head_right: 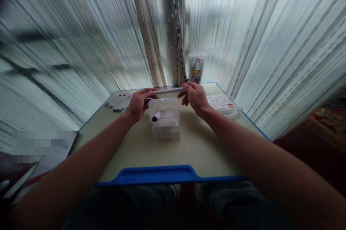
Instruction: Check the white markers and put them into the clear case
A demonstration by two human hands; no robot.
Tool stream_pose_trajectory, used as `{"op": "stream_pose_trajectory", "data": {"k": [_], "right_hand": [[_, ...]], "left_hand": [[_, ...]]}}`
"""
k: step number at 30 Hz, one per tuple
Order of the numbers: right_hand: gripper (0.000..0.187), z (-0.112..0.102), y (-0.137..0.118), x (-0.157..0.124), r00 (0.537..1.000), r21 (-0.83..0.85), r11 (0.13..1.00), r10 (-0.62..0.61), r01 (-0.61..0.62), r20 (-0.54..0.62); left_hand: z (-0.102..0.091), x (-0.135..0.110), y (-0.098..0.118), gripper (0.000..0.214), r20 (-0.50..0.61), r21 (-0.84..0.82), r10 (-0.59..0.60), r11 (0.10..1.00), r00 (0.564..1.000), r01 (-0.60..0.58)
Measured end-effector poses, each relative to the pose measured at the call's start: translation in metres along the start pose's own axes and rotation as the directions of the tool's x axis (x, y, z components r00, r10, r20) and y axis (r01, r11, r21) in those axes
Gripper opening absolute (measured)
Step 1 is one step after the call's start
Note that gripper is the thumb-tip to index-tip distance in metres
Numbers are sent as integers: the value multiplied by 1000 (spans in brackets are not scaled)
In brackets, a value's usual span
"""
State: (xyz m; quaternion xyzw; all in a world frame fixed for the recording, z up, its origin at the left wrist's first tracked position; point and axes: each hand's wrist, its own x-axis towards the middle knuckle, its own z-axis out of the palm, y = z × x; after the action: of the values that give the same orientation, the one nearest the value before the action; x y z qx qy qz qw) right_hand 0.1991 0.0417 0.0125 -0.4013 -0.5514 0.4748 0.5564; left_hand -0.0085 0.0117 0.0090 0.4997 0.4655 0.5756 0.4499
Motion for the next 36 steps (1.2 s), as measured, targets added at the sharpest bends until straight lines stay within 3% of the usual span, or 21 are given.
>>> {"op": "stream_pose_trajectory", "data": {"k": [6, 14, 18, 25, 36], "right_hand": [[9, 0, 0, -4, 1000, 55, 998, -5, 6, -12], [21, 7, -4, 0, 994, 79, 997, 15, -23, 104], [31, -3, -2, -1, 986, 62, 998, -20, 10, 164], [37, -23, -3, -8, 974, 14, 986, -165, 165, 154], [36, -23, 3, -11, 974, -25, 986, -162, 168, 158]], "left_hand": [[-1, -4, 2, 21, -15, -6, 47, 999, 999, -47], [-10, 0, 6, 23, -96, -56, 120, 990, 988, -126], [-10, 1, 3, 26, -50, -37, 138, 989, 989, -140], [-1, -4, 2, 26, 27, 39, 215, 976, 976, -216], [0, -6, 4, 25, -8, 61, 282, 958, 959, -281]]}}
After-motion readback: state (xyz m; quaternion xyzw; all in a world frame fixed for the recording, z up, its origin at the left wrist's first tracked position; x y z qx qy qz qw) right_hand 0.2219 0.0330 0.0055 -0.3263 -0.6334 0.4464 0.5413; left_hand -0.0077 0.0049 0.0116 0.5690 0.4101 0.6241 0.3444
